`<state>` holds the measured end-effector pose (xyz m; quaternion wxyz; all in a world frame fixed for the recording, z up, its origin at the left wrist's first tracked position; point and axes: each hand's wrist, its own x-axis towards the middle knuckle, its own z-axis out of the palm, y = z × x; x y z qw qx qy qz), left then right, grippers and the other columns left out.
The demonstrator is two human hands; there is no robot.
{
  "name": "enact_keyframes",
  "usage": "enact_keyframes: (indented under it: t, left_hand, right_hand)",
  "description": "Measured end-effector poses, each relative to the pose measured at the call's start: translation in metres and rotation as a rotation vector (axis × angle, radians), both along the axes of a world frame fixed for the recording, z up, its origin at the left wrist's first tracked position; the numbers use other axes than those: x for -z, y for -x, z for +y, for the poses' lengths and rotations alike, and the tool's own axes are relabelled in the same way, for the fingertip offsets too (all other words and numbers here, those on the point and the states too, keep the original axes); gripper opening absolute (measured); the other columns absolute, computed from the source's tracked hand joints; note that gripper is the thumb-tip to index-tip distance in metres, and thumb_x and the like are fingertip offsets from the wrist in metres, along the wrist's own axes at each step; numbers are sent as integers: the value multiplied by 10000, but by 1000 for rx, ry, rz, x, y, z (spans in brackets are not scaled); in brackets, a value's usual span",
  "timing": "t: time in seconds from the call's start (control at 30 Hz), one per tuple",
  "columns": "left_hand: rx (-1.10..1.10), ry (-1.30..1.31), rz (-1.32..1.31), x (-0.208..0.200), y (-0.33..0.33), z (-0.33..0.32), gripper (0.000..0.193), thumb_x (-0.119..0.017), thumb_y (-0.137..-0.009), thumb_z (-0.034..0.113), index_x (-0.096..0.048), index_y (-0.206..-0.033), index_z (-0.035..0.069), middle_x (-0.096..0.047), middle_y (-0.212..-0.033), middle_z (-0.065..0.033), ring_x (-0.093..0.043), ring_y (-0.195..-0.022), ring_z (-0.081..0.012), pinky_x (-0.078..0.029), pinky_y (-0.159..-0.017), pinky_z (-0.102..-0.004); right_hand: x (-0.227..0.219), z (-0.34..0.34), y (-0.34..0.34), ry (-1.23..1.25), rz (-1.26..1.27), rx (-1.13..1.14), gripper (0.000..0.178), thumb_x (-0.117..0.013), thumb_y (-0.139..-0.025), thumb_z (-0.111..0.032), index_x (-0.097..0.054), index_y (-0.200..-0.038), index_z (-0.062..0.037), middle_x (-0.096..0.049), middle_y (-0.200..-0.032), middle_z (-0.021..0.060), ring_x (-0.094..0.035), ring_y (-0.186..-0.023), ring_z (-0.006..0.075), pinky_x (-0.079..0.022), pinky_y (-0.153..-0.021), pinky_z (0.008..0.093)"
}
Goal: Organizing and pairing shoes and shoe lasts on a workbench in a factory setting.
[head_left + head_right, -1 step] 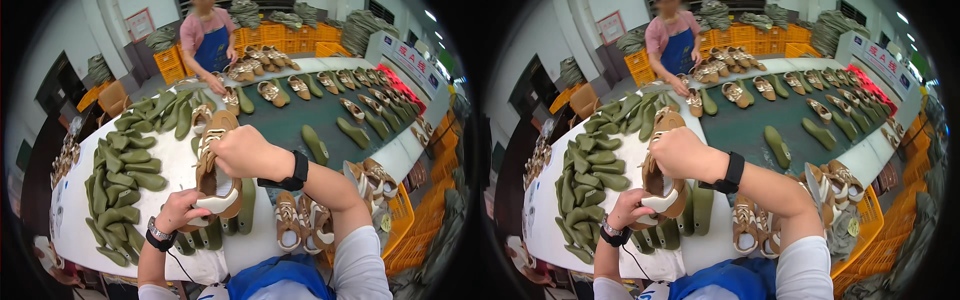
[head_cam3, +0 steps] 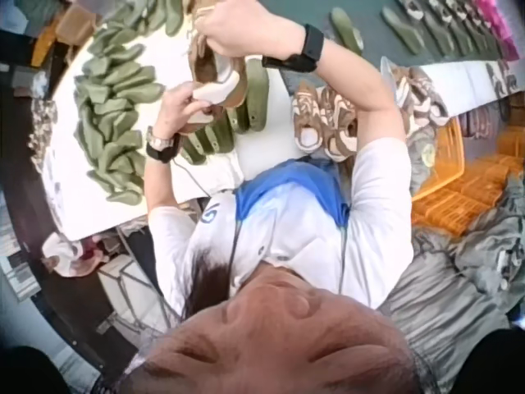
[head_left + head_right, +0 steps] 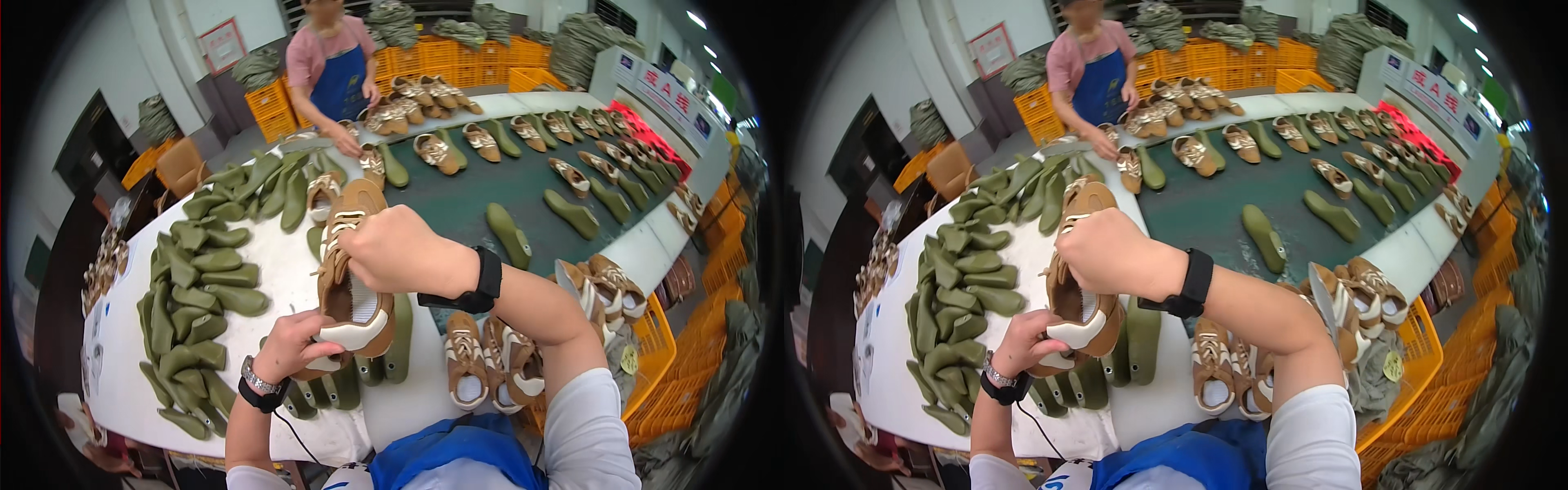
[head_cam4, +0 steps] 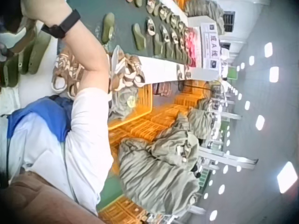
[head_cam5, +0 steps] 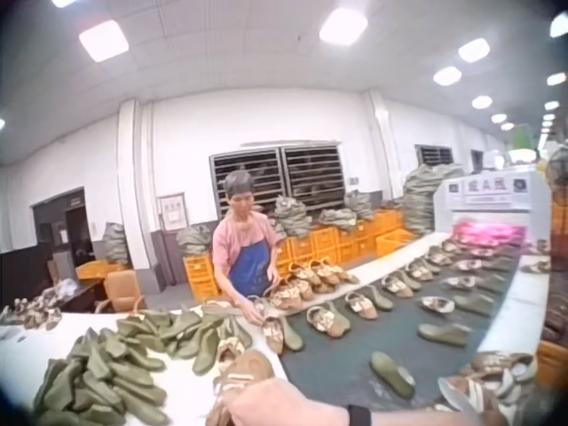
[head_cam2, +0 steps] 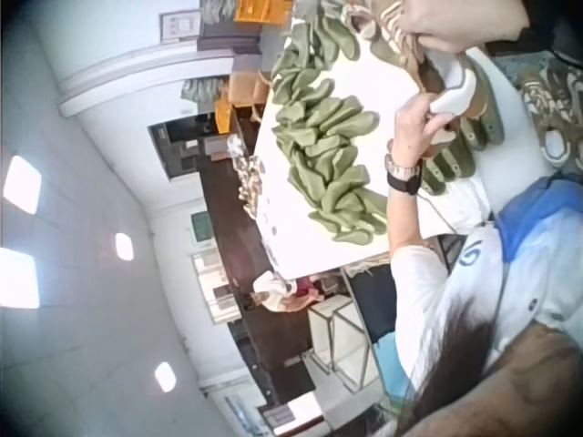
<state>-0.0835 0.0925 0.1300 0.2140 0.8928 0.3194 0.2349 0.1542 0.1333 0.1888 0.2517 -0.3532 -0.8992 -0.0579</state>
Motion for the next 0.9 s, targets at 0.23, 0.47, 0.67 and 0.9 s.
enact_keyframes:
  t: [0.23, 0.47, 0.67, 0.9]
  left_hand:
    - [-100, -231, 26, 12, -81, 16, 290, -725, -711, 287, -601, -827, 52, -573, -660, -88, -571, -572, -272, -457, -516, -349]
    - [-20, -246, -51, 41, -176, 53, 313, -709, -734, 296, -594, -932, 83, -577, -619, -83, -592, -575, -275, -461, -511, -353]
    - [-120, -25, -108, 59, -202, 73, 456, -722, -740, 237, -534, -1119, 69, -600, -607, -91, -602, -558, -271, -467, -505, -337]
    - [-155, -140, -181, 88, -193, 84, 295, -724, -709, 142, -600, -964, 61, -552, -559, -48, -540, -499, -234, -422, -478, -332]
  right_hand:
    - [21, -49, -58, -147, 90, 77, 403, -708, -694, -310, -553, -983, -76, -538, -923, 91, -594, -826, 266, -490, -578, 346]
    - [82, -18, -146, 441, 347, 19, 289, -690, -732, -224, -562, -926, -53, -591, -853, 131, -604, -723, 334, -484, -651, 382]
    - [122, 52, -287, 718, 20, 586, 199, -645, -688, -153, -589, -874, -110, -635, -865, 110, -606, -834, 296, -462, -689, 373]
    - [219, 114, -393, 587, 179, 1053, 335, -625, -719, -92, -595, -1051, -134, -599, -974, 171, -573, -996, 338, -461, -863, 398]
